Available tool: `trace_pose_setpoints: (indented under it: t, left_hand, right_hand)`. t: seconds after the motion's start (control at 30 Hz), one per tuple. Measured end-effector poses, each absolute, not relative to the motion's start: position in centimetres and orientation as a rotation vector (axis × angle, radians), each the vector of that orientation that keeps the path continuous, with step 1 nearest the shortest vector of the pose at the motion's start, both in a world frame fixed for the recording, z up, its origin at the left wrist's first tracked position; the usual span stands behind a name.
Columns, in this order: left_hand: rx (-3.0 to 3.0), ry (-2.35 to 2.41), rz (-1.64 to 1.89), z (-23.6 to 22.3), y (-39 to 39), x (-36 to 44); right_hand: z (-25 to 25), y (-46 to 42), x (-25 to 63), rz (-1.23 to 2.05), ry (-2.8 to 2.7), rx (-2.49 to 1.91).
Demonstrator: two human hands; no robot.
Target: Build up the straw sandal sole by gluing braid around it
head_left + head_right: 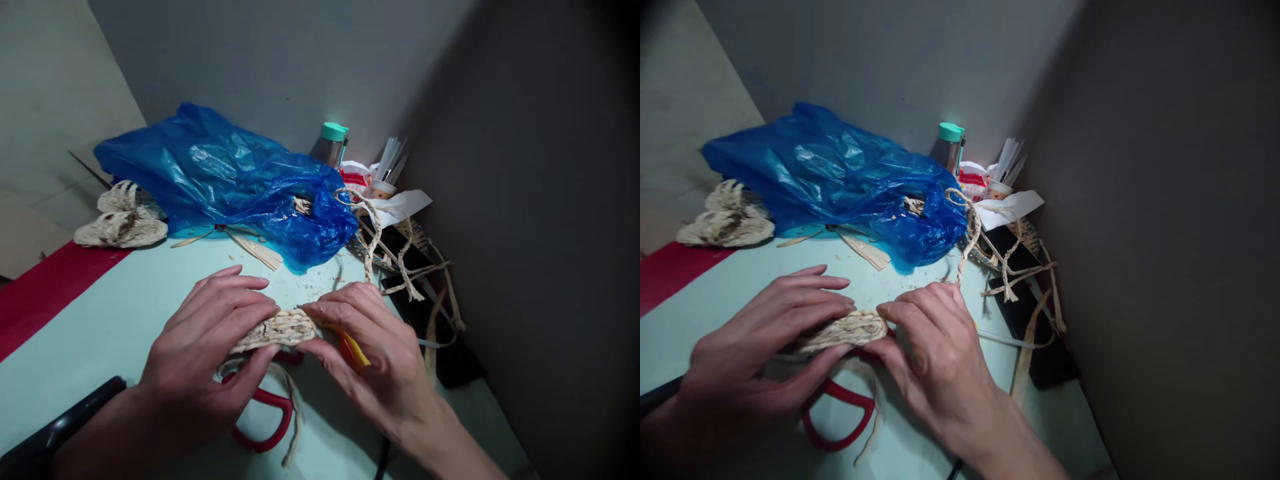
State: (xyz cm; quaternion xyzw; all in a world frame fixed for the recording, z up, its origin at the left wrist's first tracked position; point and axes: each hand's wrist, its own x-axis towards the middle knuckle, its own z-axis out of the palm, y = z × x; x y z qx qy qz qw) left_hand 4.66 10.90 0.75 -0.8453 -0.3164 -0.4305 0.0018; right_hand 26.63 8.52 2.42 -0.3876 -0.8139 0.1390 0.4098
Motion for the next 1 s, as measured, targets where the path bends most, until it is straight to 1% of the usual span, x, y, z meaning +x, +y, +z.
trace_pose_setpoints:
  t: [0.5,0.83,1.0]
  left_hand:
    - [-2.562,-1.066,-1.342,1.1,10.2,5.1]
    - [-2.639,-1.102,-1.375,1.1,9.9,5.6]
    - [-2.833,-1.397,-1.449,1.5,10.5,4.4]
  right_hand:
    - [1.8,8.4,25.4,0.028,-1.948,-1.025]
    - [2.1,9.0,26.1,0.050,-1.981,-0.937]
    - [2.7,9.5,27.5,0.052,-2.013,-0.937]
